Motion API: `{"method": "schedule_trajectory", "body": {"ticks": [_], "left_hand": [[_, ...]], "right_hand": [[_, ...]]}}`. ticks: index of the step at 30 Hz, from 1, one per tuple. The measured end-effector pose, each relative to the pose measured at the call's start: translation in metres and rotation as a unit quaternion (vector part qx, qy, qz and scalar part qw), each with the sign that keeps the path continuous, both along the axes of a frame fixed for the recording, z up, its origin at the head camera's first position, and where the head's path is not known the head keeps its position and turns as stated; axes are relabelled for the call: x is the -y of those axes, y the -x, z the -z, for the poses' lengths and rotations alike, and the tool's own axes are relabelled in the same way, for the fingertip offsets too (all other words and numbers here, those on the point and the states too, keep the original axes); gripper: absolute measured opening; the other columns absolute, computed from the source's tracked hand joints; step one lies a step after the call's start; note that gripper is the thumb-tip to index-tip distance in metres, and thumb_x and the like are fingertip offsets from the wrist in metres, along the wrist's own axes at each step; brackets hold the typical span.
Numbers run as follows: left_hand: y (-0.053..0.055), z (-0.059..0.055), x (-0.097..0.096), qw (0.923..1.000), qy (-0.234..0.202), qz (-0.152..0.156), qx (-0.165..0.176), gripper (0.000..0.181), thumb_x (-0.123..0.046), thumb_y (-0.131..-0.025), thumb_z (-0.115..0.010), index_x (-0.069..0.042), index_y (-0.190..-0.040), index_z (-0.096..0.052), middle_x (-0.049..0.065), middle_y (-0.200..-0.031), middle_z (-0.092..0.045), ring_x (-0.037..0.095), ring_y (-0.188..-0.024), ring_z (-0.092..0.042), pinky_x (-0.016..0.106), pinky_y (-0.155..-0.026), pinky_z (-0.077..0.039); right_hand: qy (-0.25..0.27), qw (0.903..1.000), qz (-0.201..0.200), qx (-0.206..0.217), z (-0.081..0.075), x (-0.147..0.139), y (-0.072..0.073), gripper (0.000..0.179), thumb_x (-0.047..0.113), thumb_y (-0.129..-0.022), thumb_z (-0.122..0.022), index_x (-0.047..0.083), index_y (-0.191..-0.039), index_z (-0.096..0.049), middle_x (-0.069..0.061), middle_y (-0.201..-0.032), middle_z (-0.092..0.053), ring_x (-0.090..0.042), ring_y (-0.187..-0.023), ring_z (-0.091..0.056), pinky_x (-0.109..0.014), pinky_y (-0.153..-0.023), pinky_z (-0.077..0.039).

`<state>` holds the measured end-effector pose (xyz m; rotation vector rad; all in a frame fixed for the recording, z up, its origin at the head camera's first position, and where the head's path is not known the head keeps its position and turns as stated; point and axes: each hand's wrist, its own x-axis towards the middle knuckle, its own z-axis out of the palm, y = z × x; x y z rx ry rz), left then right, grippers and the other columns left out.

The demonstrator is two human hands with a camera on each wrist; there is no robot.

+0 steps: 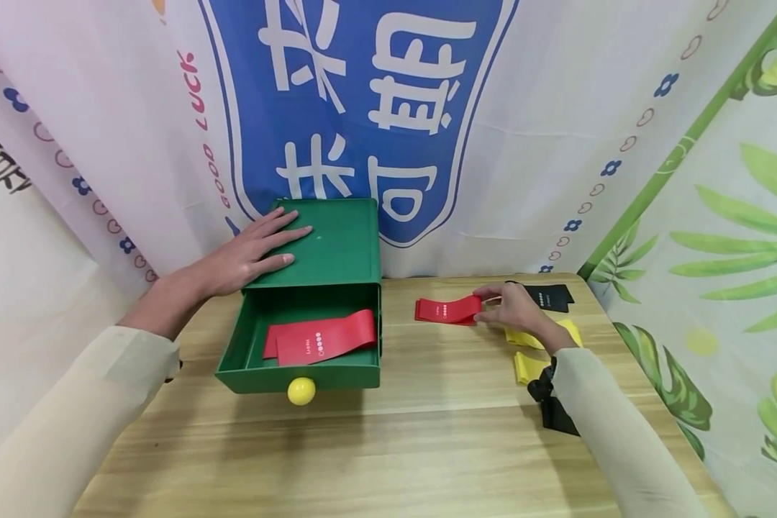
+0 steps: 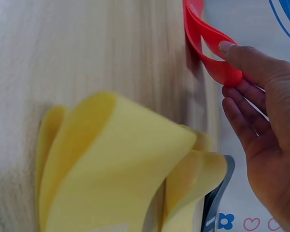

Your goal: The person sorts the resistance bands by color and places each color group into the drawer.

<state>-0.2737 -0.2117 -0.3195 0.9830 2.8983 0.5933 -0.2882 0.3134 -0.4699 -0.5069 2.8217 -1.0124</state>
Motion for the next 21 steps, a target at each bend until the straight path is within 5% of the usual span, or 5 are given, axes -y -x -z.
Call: {"method": "schedule_trajectory", "body": {"ticks": [14,21], "left_hand": [[-0.002,-0.001,0.0,1.0,0.004,0.004,0.0,0.062,-0.042,-0.11,-0.045,-0.023,-0.168,-0.034,0.013,-0.178,-0.013,0.038,-0.164,0.001,0.07,-0.127,-0.004],[-0.001,0.0,0.0,1.0,0.003,0.005,0.0,0.063,-0.044,-0.109,-0.045,-0.024,-0.168,-0.034,0.013,-0.178,-0.013,0.037,-0.164,0.002,0.071,-0.126,-0.004]], "right_hand": [[0.03,0.9995,0.013,-0.003,-0.029,0.002,-0.01,0.054,0.023,-0.089,-0.089,0.0,-0.134,-0.07,-0.021,-0.131,-0.07,-0.039,-0.116,-0.07,-0.05,-0.097,-0.06],[0.05,0.9987,0.007,-0.008,-0.045,0.004,-0.015,0.051,0.023,-0.089,-0.089,0.001,-0.131,-0.071,-0.019,-0.126,-0.072,-0.038,-0.111,-0.072,-0.038,-0.091,-0.063]]}}
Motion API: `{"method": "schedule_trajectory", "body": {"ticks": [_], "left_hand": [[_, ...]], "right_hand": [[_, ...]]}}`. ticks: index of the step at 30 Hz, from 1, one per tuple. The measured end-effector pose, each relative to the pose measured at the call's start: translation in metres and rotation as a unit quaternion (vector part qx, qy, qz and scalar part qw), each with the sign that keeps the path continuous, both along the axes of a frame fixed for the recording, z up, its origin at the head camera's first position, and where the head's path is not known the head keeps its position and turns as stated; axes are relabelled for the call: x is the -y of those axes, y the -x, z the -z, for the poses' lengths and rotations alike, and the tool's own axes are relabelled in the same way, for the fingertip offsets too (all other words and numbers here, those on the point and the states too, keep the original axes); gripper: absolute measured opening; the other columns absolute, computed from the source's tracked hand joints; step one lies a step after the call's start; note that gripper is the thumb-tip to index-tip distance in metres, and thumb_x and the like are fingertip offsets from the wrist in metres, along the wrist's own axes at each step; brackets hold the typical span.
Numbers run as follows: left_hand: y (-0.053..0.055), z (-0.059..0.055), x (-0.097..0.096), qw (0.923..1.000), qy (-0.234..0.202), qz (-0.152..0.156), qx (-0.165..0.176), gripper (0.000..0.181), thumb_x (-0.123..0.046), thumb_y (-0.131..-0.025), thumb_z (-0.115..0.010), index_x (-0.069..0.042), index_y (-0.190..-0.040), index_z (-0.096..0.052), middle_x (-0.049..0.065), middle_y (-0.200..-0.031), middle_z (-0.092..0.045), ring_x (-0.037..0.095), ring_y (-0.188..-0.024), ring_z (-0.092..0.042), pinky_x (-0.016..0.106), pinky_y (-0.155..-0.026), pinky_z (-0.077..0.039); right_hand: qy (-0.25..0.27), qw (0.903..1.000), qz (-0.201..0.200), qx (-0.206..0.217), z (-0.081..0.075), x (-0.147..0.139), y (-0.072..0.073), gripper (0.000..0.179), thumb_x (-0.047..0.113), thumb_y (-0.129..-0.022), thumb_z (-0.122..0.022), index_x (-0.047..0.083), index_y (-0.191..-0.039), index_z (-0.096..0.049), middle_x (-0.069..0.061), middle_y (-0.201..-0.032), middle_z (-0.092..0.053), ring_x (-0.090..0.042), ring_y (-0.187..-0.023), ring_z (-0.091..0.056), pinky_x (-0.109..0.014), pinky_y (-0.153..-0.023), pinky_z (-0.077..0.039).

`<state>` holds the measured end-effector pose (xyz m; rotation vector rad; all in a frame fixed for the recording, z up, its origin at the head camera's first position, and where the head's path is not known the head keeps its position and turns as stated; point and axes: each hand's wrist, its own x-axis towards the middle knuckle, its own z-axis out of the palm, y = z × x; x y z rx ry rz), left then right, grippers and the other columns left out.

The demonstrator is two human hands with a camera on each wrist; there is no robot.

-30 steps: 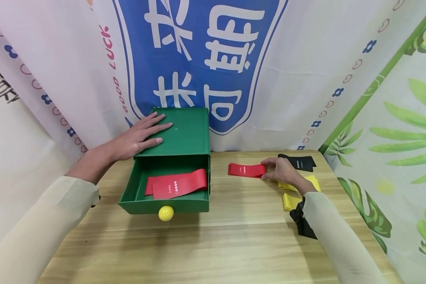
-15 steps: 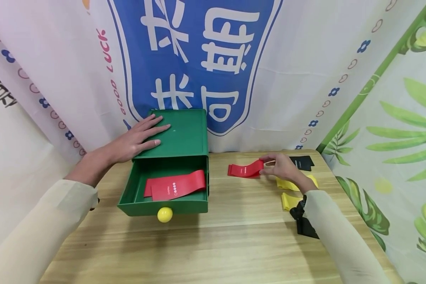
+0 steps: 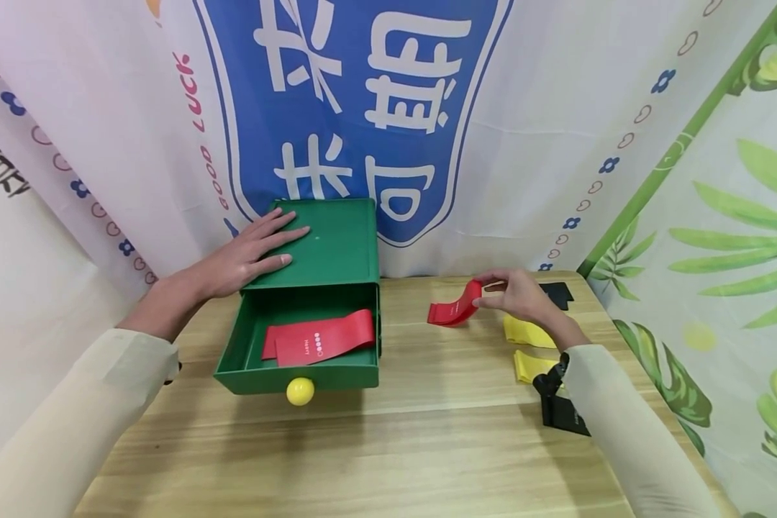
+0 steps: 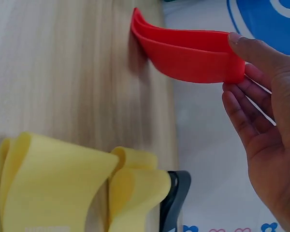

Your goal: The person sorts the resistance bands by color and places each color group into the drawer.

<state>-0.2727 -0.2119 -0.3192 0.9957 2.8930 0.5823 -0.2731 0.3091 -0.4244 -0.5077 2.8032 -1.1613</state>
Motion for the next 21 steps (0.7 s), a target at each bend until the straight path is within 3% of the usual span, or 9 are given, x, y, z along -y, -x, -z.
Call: {"method": "schedule_trajectory", "body": {"ticks": [8,14,21], "left_hand": [[0.002,0.001,0.0,1.0,-0.004,0.0,0.001,0.063,-0.045,-0.11,-0.045,-0.025,-0.168,-0.034,0.012,-0.178,-0.013,0.036,-0.165,0.002,0.071,-0.126,-0.005],[0.002,0.002,0.0,0.9999,-0.009,-0.003,0.003,0.062,-0.043,-0.11,-0.046,-0.025,-0.168,-0.034,0.011,-0.178,-0.014,0.036,-0.165,0.002,0.071,-0.126,-0.004],[0.001,0.001,-0.001,0.9999,-0.014,-0.004,0.003,0.061,-0.041,-0.11,-0.046,-0.024,-0.167,-0.035,0.011,-0.178,-0.014,0.036,-0.165,0.001,0.071,-0.126,-0.004]], "right_hand": [[0.006,0.999,-0.02,-0.038,-0.017,0.006,-0.008,0.048,0.024,-0.09,-0.088,0.001,-0.129,-0.072,-0.018,-0.125,-0.073,-0.039,-0.11,-0.072,-0.044,-0.093,-0.062],[0.009,0.9967,-0.038,-0.071,-0.028,0.012,-0.012,0.045,0.021,-0.089,-0.088,0.002,-0.127,-0.074,-0.017,-0.123,-0.073,-0.035,-0.107,-0.074,-0.039,-0.091,-0.063],[0.038,0.9911,-0.076,-0.102,-0.046,0.02,-0.019,0.042,0.01,-0.087,-0.089,-0.001,-0.125,-0.075,-0.017,-0.12,-0.075,-0.033,-0.103,-0.075,-0.018,-0.087,-0.059]]}}
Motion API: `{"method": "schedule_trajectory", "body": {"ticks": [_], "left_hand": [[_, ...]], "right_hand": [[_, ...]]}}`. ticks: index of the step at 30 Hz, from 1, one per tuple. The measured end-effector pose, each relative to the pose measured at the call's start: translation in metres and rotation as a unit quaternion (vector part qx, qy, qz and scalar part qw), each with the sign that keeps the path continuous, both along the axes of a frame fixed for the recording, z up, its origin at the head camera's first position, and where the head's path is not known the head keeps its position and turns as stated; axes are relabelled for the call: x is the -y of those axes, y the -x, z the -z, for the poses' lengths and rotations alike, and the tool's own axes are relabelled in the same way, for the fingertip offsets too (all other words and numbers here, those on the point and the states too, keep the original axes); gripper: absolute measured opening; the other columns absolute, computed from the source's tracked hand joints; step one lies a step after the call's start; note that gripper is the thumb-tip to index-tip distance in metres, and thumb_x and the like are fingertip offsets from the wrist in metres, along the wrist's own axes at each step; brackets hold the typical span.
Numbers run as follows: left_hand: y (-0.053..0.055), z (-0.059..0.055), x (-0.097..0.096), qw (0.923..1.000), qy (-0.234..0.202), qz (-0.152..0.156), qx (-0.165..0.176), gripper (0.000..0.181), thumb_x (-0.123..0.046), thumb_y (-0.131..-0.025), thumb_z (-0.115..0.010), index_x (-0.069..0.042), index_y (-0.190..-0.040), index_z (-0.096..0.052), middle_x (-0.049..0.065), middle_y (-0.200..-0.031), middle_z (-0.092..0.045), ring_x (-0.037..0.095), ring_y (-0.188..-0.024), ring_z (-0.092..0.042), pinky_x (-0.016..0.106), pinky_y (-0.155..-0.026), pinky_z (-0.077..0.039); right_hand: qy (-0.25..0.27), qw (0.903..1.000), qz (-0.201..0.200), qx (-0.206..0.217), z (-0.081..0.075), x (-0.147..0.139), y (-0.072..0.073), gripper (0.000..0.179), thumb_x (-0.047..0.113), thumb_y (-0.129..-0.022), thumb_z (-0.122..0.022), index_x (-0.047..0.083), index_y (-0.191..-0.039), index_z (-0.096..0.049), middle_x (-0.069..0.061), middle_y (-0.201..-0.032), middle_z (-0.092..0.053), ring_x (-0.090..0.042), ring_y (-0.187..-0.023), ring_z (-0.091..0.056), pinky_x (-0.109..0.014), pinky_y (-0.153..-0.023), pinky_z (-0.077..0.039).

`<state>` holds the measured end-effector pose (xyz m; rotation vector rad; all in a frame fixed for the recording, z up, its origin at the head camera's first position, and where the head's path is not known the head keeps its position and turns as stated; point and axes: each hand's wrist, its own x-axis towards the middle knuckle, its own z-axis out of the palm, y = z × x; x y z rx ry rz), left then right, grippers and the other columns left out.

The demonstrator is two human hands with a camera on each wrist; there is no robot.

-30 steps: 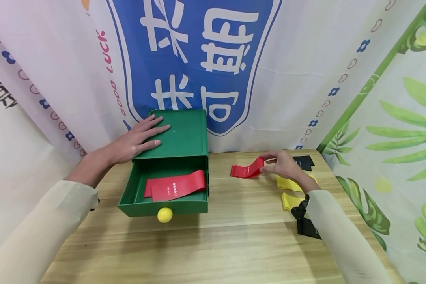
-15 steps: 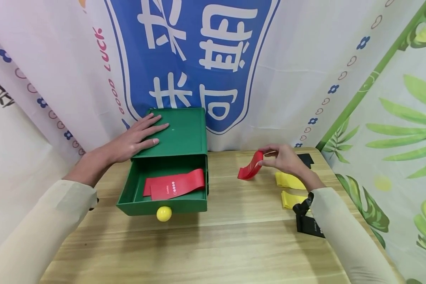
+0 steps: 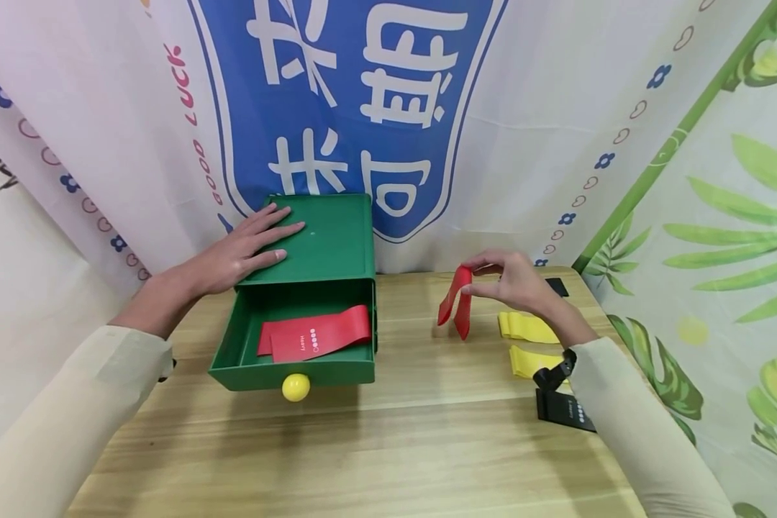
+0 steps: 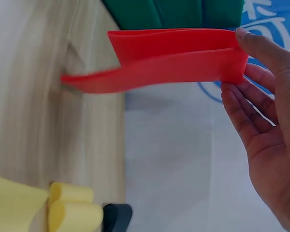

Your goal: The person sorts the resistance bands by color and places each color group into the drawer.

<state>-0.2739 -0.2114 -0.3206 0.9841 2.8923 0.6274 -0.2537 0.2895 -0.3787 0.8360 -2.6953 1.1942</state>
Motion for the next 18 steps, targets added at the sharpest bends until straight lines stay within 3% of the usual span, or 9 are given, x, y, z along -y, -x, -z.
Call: {"method": "schedule_trajectory", "body": {"ticks": [10,18], "left_hand": [[0.002,0.002,0.0,1.0,0.0,0.003,-0.004,0.061,-0.041,-0.11,-0.046,-0.024,-0.167,-0.035,0.012,-0.178,-0.014,0.036,-0.165,0.001,0.07,-0.127,-0.004],[0.002,0.001,0.0,1.0,-0.003,0.005,-0.005,0.061,-0.041,-0.11,-0.046,-0.024,-0.167,-0.035,0.012,-0.178,-0.015,0.036,-0.165,0.001,0.071,-0.126,-0.004]], "right_hand": [[0.02,0.9965,-0.056,-0.059,-0.041,0.014,-0.017,0.041,-0.001,-0.082,-0.089,0.003,-0.122,-0.077,-0.013,-0.119,-0.076,-0.02,-0.1,-0.074,-0.018,-0.088,-0.059],[0.011,0.9848,-0.131,-0.113,-0.079,0.031,-0.035,0.047,-0.006,-0.078,-0.09,0.002,-0.122,-0.077,-0.011,-0.118,-0.077,-0.012,-0.099,-0.075,-0.021,-0.086,-0.06]]}}
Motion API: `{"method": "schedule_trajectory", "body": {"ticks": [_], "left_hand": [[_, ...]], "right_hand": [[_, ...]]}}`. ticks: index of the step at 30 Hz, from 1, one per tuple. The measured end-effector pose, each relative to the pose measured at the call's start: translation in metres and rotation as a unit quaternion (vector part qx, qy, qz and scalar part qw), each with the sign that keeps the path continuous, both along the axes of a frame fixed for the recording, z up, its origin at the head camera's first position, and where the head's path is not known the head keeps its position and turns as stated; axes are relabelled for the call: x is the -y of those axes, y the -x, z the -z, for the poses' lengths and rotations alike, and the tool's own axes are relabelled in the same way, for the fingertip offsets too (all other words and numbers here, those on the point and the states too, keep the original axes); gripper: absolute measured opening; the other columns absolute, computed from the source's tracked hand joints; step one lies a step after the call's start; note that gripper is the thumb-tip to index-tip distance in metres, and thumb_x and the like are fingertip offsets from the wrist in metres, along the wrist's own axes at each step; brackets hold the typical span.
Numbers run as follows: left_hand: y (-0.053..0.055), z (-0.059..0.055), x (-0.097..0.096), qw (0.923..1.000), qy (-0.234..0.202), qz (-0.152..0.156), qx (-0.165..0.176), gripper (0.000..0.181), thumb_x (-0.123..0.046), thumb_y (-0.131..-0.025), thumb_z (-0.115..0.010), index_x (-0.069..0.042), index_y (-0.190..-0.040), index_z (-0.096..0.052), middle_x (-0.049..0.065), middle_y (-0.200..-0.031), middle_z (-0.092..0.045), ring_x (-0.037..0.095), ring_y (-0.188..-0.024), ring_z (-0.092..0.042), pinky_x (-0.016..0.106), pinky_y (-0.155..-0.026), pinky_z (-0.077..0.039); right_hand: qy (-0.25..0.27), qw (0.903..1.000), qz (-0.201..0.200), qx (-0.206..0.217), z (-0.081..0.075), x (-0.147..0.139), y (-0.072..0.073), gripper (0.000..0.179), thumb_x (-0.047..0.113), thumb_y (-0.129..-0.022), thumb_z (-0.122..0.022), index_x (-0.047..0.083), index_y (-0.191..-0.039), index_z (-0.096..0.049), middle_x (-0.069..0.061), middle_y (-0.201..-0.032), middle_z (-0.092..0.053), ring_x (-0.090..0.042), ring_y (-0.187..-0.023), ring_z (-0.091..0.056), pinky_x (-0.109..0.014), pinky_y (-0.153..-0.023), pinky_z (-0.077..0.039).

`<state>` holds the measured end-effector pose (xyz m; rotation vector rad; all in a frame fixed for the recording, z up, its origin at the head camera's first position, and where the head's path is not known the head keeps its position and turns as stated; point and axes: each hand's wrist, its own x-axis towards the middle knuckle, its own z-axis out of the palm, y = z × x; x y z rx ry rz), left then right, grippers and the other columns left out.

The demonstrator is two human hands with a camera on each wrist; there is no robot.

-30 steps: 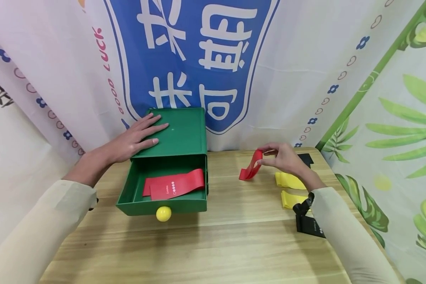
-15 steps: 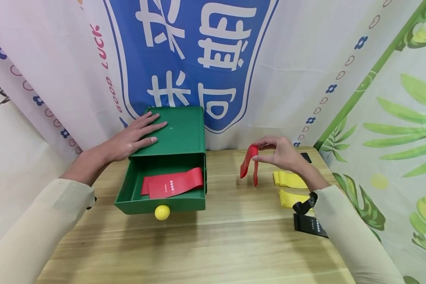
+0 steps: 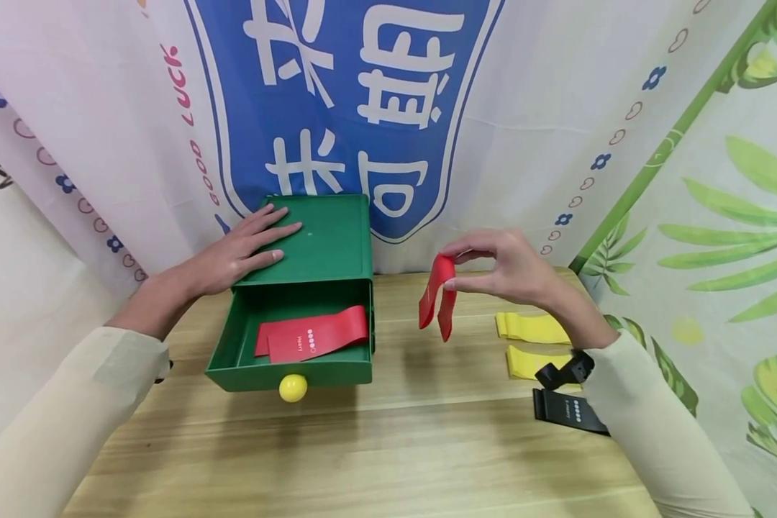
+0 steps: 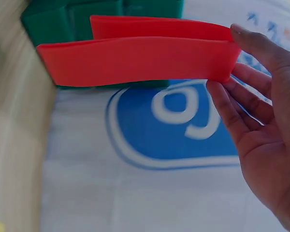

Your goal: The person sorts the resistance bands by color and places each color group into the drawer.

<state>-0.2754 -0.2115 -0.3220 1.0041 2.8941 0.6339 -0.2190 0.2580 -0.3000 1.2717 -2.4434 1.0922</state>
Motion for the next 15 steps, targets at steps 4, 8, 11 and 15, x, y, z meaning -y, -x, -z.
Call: {"method": "schedule_trajectory", "body": {"ticks": [4,8,11,15], "left_hand": [[0.0,-0.001,0.0,1.0,-0.004,-0.001,0.0,0.06,-0.039,-0.11,-0.046,-0.024,-0.167,-0.036,0.012,-0.178,-0.015,0.037,-0.164,0.001,0.072,-0.126,-0.004],[0.001,-0.001,0.0,1.0,-0.005,-0.001,-0.002,0.06,-0.038,-0.109,-0.046,-0.023,-0.167,-0.036,0.013,-0.177,-0.016,0.037,-0.164,0.0,0.071,-0.126,-0.005],[0.001,-0.001,0.0,1.0,-0.006,0.002,-0.003,0.06,-0.038,-0.109,-0.046,-0.023,-0.167,-0.037,0.013,-0.177,-0.016,0.037,-0.164,0.0,0.071,-0.126,-0.004],[0.001,0.001,0.001,1.0,-0.004,0.002,-0.001,0.061,-0.039,-0.109,-0.046,-0.023,-0.167,-0.036,0.013,-0.178,-0.015,0.037,-0.164,0.001,0.071,-0.126,-0.004]], "right_hand": [[-0.009,0.9991,-0.027,-0.033,-0.019,0.011,-0.01,0.051,-0.006,-0.075,-0.091,0.005,-0.122,-0.078,-0.007,-0.117,-0.078,-0.012,-0.101,-0.074,-0.021,-0.084,-0.061],[-0.004,0.9956,-0.065,-0.067,-0.038,0.021,-0.02,0.051,-0.005,-0.073,-0.093,0.004,-0.121,-0.078,-0.009,-0.116,-0.078,-0.014,-0.103,-0.074,-0.02,-0.086,-0.06],[0.01,0.9922,-0.093,-0.082,-0.05,0.028,-0.027,0.047,0.001,-0.076,-0.093,0.001,-0.121,-0.078,-0.012,-0.116,-0.078,-0.015,-0.103,-0.075,-0.02,-0.089,-0.059],[0.016,0.9907,-0.105,-0.086,-0.063,0.034,-0.031,0.043,0.012,-0.084,-0.091,-0.001,-0.122,-0.077,-0.013,-0.117,-0.078,-0.015,-0.106,-0.075,-0.021,-0.091,-0.059]]}}
